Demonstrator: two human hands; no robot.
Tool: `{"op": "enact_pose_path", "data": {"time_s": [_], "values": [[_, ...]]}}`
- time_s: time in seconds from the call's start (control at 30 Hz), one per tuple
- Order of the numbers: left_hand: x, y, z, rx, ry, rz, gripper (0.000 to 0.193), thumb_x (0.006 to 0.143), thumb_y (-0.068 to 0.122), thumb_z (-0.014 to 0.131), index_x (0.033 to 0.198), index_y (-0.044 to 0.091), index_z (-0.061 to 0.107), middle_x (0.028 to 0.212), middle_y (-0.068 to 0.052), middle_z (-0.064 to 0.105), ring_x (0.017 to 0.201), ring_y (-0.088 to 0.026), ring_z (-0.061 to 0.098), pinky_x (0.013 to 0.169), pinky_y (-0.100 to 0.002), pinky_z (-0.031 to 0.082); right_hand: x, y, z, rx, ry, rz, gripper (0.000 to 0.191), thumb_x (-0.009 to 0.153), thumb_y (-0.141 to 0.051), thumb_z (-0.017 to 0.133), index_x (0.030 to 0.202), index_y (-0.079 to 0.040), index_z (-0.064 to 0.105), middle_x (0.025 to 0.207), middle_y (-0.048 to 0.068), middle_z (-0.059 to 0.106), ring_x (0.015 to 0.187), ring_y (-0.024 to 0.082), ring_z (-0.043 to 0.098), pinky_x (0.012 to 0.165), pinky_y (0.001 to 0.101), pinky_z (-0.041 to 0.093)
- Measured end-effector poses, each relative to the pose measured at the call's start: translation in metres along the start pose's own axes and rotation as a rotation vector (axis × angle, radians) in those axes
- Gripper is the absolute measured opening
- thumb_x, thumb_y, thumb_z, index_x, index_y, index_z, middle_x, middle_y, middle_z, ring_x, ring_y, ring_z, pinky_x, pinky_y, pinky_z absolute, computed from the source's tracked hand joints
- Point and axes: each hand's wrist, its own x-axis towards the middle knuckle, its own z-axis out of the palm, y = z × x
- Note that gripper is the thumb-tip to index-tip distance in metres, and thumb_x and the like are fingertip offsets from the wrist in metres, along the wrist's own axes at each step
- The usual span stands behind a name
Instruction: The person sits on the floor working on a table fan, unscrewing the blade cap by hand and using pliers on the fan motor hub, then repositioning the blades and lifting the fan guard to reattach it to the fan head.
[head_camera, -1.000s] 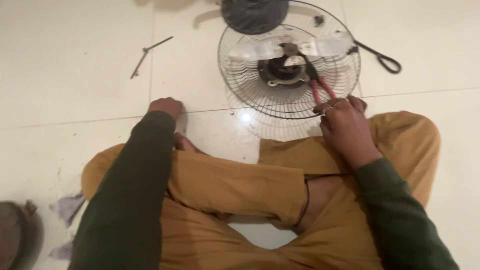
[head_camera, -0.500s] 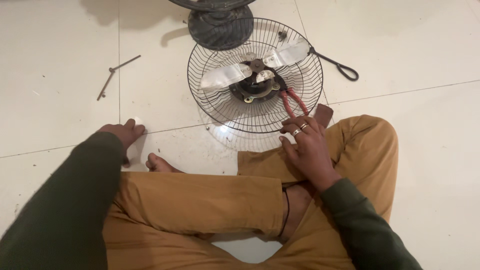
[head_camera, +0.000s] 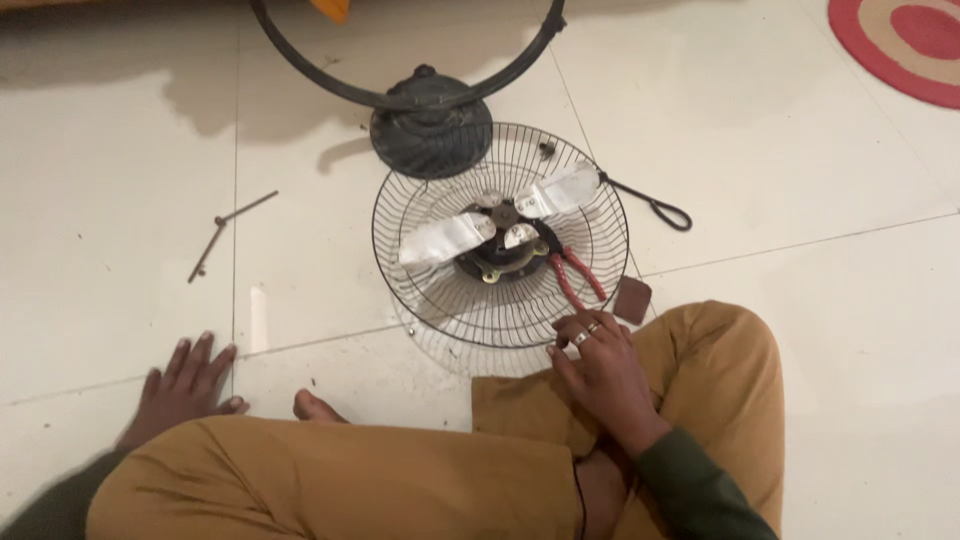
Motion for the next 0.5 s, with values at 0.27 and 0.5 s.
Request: {"op": "enact_pose_path", "data": {"time_s": [0.27, 0.5], "values": [[-0.021, 0.103, 0.011, -0.250, 0.567, 0.135, 0.068, 0.087, 0.056, 0.048, 0.145, 0.022, 0.038, 0.150, -0.005, 0.041, 0.140, -0.026, 0.039, 0.111, -0.055, 0.034, 0.005, -0.004, 0.005, -0.067, -0.015, 0.004, 0.016, 0.083, -0.015, 0.074, 0.093, -0.007, 0.066, 0.094, 0.008, 0.069, 0.105, 0.032, 0.062, 0.088, 0.0442, 0.049], [-0.033, 0.122, -0.002, -0.424, 0.682, 0.127, 0.048, 0.092, 0.044, 0.050, 0.130, 0.015, 0.057, 0.132, 0.002, 0.065, 0.127, -0.016, 0.058, 0.112, -0.047, 0.038, 0.006, -0.009, 0.006, -0.027, -0.030, 0.042, 0.015, 0.082, -0.014, 0.073, 0.094, -0.007, 0.067, 0.093, 0.008, 0.070, 0.100, 0.031, 0.063, 0.086, 0.0437, 0.050]]}}
